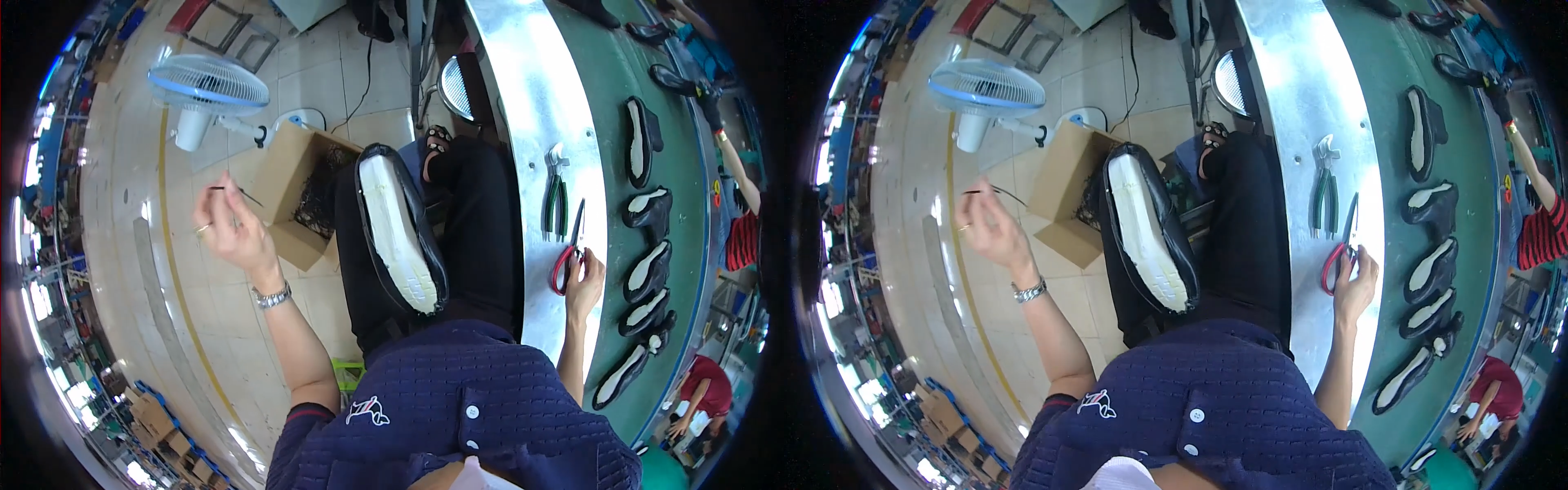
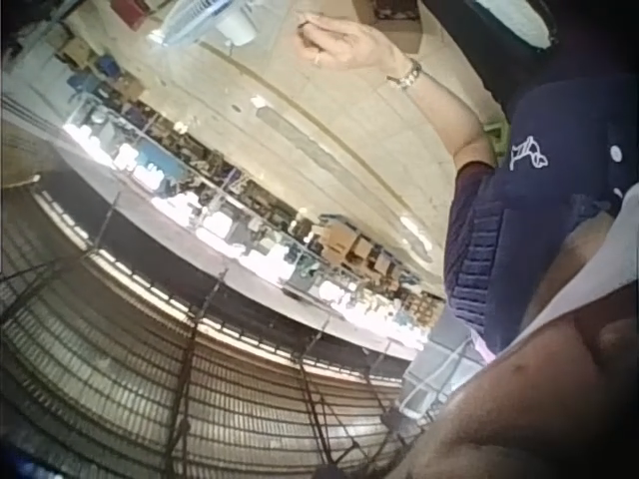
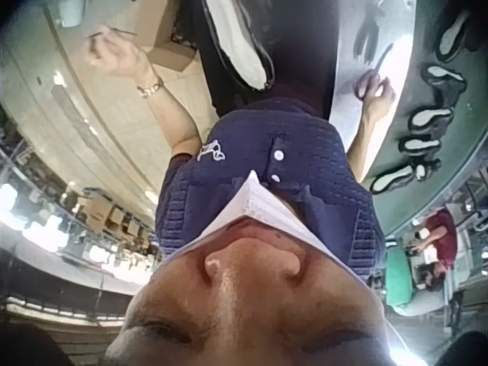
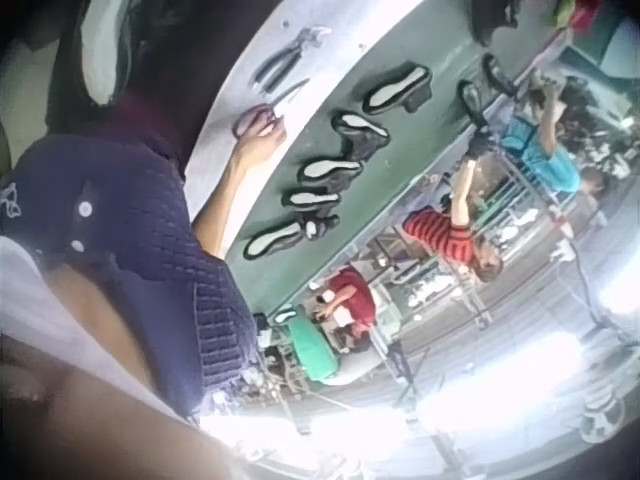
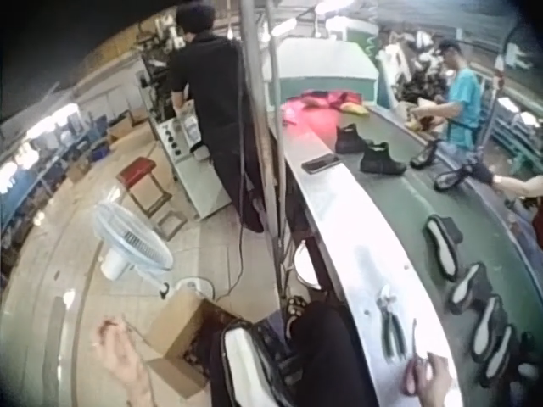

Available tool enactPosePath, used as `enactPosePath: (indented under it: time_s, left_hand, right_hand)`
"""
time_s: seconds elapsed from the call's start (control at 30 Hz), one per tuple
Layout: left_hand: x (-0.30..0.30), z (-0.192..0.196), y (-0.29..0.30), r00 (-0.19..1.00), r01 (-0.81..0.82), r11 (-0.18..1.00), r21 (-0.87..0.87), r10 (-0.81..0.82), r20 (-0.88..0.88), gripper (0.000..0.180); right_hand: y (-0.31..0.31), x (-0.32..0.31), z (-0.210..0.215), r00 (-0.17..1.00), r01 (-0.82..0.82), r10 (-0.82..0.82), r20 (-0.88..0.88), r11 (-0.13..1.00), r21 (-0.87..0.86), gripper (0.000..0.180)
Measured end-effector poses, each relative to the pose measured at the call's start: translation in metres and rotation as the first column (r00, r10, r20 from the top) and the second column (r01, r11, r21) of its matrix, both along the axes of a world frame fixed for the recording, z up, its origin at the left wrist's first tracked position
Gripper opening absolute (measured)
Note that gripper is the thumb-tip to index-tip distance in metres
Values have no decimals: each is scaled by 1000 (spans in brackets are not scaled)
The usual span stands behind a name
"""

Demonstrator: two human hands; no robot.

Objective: Trimming and checking shoe components during the assembly process.

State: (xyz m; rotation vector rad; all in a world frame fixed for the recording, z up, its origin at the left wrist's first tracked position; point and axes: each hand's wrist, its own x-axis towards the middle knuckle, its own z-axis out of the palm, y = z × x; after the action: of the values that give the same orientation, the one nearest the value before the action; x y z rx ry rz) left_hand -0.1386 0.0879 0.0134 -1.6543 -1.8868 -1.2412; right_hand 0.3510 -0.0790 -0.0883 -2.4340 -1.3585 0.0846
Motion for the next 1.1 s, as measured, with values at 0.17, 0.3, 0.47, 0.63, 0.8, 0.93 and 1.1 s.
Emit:
enactPosePath:
  time_s: [0.17,0.3,0.47,0.63,0.8,0.93,1.1]
  left_hand:
    - [-82,-129,-25,981,-187,814,-549,189,-55,48]
    - [35,-76,-33,881,243,896,-371,-44,471,62]
    - [137,-21,-26,620,674,597,-435,-777,-108,49]
    - [192,-31,31,607,698,464,-546,-787,107,44]
    - [157,-29,116,532,817,233,-528,-658,533,37]
    - [168,-44,131,775,597,554,-580,-584,240,33]
    - [155,-31,141,845,512,485,-709,-434,314,34]
  right_hand:
    - [86,-18,-2,971,-156,176,-161,979,130,42]
    - [132,-15,-24,983,-182,182,2,981,68,56]
    - [159,-34,-23,983,-170,173,59,984,-54,49]
    - [162,1,-26,859,-117,108,-500,993,14,35]
    - [153,-7,50,150,-45,-36,-988,998,-43,47]
    - [170,-19,96,264,-324,2,-965,942,-87,69]
    - [223,-74,136,305,-746,242,-921,662,-73,65]
